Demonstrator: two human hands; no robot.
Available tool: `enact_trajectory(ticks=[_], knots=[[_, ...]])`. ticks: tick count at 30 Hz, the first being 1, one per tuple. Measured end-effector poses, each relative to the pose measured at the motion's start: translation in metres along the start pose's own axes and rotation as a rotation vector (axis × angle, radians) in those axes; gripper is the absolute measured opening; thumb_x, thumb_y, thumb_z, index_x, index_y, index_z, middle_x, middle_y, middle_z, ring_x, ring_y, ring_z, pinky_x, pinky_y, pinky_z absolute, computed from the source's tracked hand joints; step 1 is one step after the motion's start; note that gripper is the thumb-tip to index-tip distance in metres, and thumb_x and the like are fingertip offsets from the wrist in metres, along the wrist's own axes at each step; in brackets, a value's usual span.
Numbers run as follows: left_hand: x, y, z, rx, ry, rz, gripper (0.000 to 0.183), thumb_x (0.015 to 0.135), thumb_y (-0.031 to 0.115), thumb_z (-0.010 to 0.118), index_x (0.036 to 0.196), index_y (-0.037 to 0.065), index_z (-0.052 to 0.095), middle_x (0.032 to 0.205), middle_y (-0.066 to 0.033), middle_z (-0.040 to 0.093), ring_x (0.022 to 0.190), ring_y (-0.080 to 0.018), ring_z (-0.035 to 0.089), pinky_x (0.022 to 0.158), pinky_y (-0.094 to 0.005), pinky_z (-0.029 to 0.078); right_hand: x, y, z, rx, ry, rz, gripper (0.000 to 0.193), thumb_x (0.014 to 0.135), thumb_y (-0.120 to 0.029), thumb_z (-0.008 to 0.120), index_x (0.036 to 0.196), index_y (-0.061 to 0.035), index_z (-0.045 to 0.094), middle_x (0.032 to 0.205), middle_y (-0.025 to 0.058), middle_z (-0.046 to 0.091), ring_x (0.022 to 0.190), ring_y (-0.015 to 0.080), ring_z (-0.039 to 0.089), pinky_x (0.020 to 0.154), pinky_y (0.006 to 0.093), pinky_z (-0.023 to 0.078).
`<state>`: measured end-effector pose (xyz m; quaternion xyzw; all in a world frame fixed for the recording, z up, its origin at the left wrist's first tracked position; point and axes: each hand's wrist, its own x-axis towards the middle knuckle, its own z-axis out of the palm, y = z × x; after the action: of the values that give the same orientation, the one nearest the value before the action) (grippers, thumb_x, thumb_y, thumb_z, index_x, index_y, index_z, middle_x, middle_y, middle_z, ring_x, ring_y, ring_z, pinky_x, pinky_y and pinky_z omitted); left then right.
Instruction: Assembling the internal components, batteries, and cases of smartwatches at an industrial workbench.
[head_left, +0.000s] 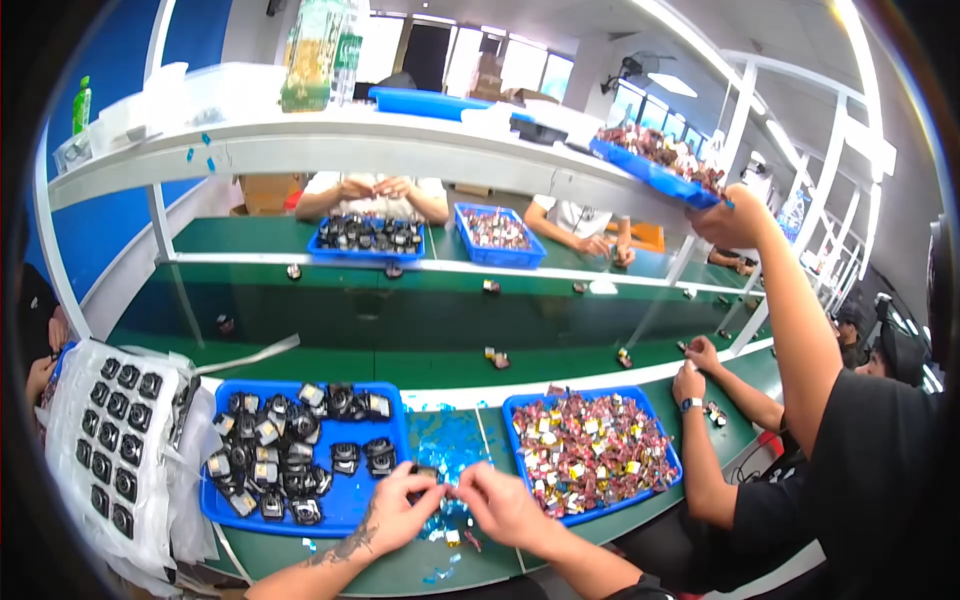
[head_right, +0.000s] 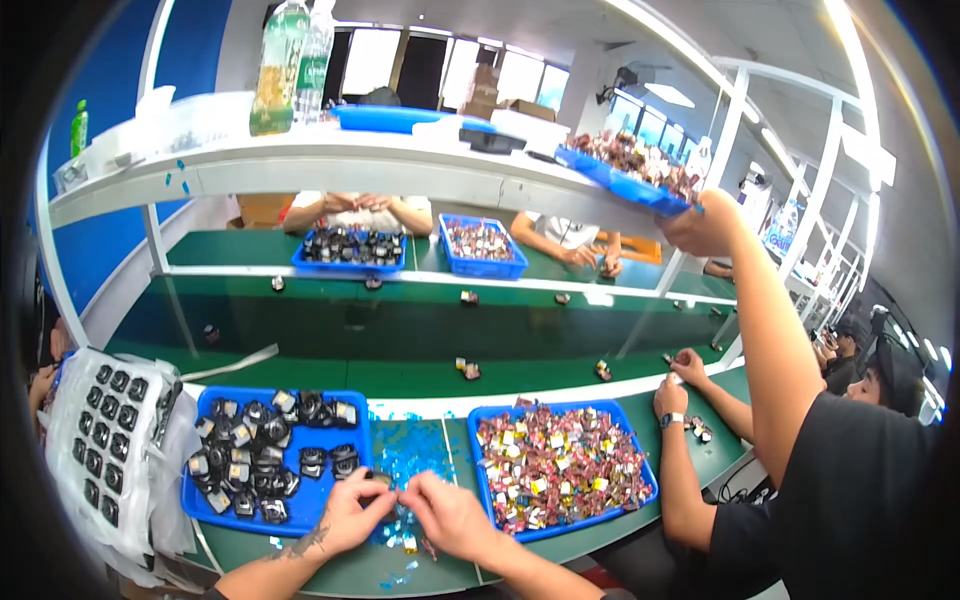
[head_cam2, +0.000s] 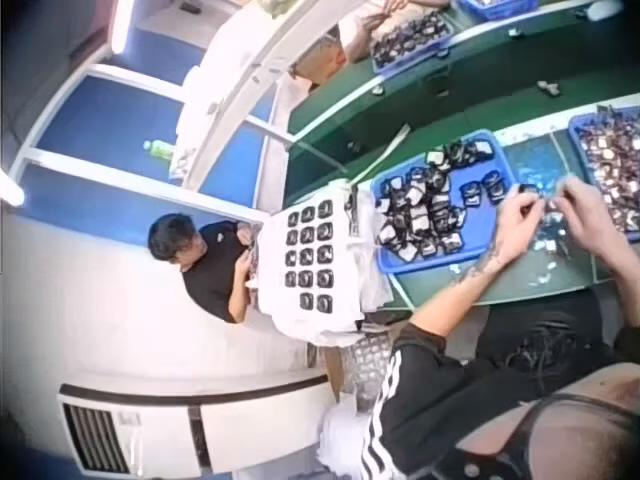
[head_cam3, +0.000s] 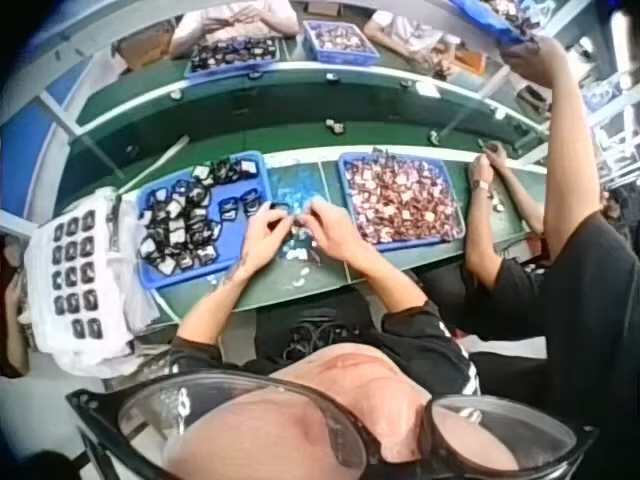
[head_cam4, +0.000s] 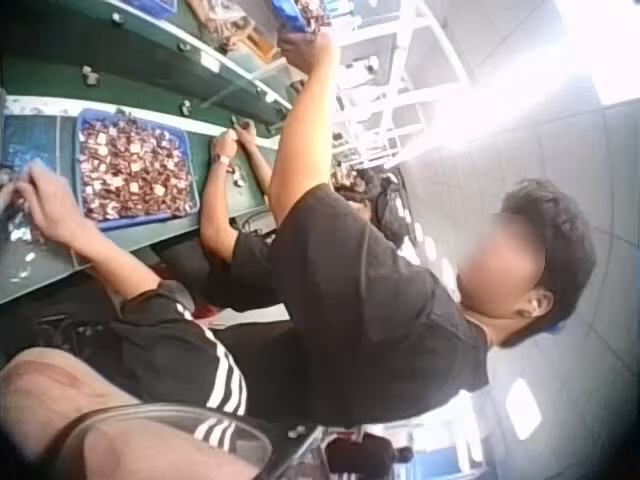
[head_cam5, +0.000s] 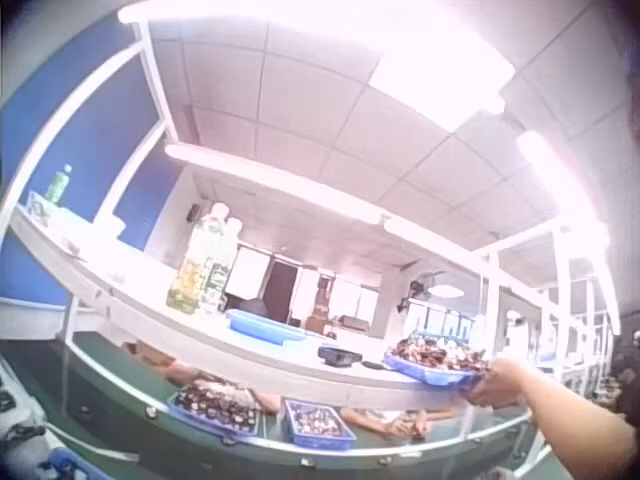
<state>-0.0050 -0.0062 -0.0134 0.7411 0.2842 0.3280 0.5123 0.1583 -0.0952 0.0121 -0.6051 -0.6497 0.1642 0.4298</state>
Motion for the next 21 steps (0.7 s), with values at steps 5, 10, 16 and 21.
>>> enact_trajectory(ticks=[5,10,16,21], knots=[[0.011,-0.003,0.001,0.014,-0.083,0.156,0.012,0.086,0.011,0.068,0.094,0.002,0.071,0.095,-0.0114,0.061,0.079,-0.0219,0.061,0.070,-0.0310,0.049,0.010,0.010,-0.004,0.190,0.094,0.055,0.013,0.089,-0.005,0.065,0.100,0.0006,0.062,0.087,0.0105,0.064,0.073,0.0175,0.065,0.063,0.0288,0.052],[0.002,0.006,0.001,0.030,-0.101,0.073,0.015,0.086,0.010,0.068,0.097,0.000,0.070,0.097,-0.0128,0.060,0.083,-0.0225,0.063,0.071,-0.0314,0.050,0.008,0.008,0.002,0.201,0.023,0.136,0.010,0.088,-0.006,0.067,0.093,-0.0002,0.061,0.081,0.0081,0.065,0.072,0.0142,0.065,0.065,0.0272,0.052],[-0.010,0.010,-0.007,0.143,-0.032,0.133,0.011,0.084,0.003,0.066,0.093,-0.001,0.070,0.096,-0.0143,0.063,0.088,-0.0250,0.063,0.077,-0.0330,0.050,0.011,0.008,0.015,0.357,0.007,0.055,0.010,0.087,-0.007,0.066,0.089,-0.0003,0.059,0.079,0.0106,0.063,0.072,0.0203,0.066,0.066,0.0323,0.052],[0.008,0.003,0.002,0.148,-0.083,0.204,0.016,0.085,0.005,0.068,0.099,-0.002,0.070,0.099,-0.0154,0.063,0.092,-0.0271,0.063,0.081,-0.0348,0.049,0.012,0.010,0.004,0.195,0.095,0.083,0.010,0.085,-0.005,0.066,0.088,0.0000,0.058,0.082,0.0128,0.062,0.071,0.0260,0.064,0.063,0.0352,0.052]])
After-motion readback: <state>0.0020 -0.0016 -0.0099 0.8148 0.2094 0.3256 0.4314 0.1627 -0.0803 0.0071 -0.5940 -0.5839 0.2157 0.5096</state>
